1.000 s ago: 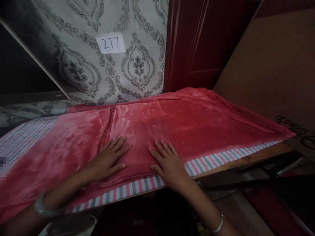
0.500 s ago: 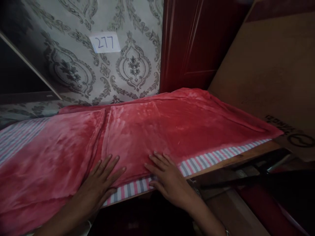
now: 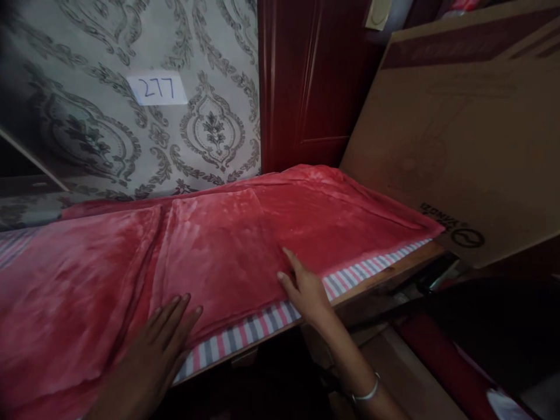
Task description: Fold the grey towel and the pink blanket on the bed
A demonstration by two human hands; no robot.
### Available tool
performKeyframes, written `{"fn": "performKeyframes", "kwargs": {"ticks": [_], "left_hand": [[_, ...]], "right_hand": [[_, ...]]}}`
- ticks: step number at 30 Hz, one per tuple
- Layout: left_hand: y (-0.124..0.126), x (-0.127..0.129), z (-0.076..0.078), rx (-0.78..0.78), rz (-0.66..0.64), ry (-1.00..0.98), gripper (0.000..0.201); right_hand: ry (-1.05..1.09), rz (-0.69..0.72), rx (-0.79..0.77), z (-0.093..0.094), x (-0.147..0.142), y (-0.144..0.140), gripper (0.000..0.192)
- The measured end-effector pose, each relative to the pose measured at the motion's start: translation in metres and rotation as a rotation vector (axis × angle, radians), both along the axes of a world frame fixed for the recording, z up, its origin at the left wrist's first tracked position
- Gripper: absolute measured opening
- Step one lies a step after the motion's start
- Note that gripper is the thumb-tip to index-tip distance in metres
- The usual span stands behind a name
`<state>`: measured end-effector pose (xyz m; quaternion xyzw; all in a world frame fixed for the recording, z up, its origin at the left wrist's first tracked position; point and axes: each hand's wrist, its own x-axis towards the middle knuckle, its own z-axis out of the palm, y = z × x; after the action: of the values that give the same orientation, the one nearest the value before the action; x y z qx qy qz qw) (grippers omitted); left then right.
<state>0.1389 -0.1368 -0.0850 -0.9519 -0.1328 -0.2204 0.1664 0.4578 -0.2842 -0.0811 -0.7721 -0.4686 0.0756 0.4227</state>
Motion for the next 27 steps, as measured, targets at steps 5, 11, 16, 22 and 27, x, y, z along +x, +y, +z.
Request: {"fn": "performKeyframes", "kwargs": {"ticks": [5, 11, 16, 22, 27], "left_hand": [[-0.008, 0.012, 0.027, -0.096, -0.047, -0.005, 0.057], [-0.013, 0.059, 0.041, -0.126, -0.039, 0.072, 0.069], [-0.013, 0.063, 0.016, -0.164, 0.058, 0.095, 0.062], [-0.015, 0.058, 0.014, -0.13, 0.055, 0.081, 0.062], [-0.014, 0.057, 0.008, -0.131, 0.06, 0.049, 0.064]], "right_hand": [[0.162, 0.024, 0.009, 0.006, 0.008, 0.003, 0.06], [0.375, 0.092, 0.028, 0.012, 0.021, 0.003, 0.061], [0.391, 0.222, 0.045, 0.003, 0.02, 0.01, 0.072], [0.353, 0.223, 0.08, -0.003, 0.014, 0.01, 0.064], [0.333, 0.233, 0.057, 0.003, 0.015, 0.004, 0.069]]}}
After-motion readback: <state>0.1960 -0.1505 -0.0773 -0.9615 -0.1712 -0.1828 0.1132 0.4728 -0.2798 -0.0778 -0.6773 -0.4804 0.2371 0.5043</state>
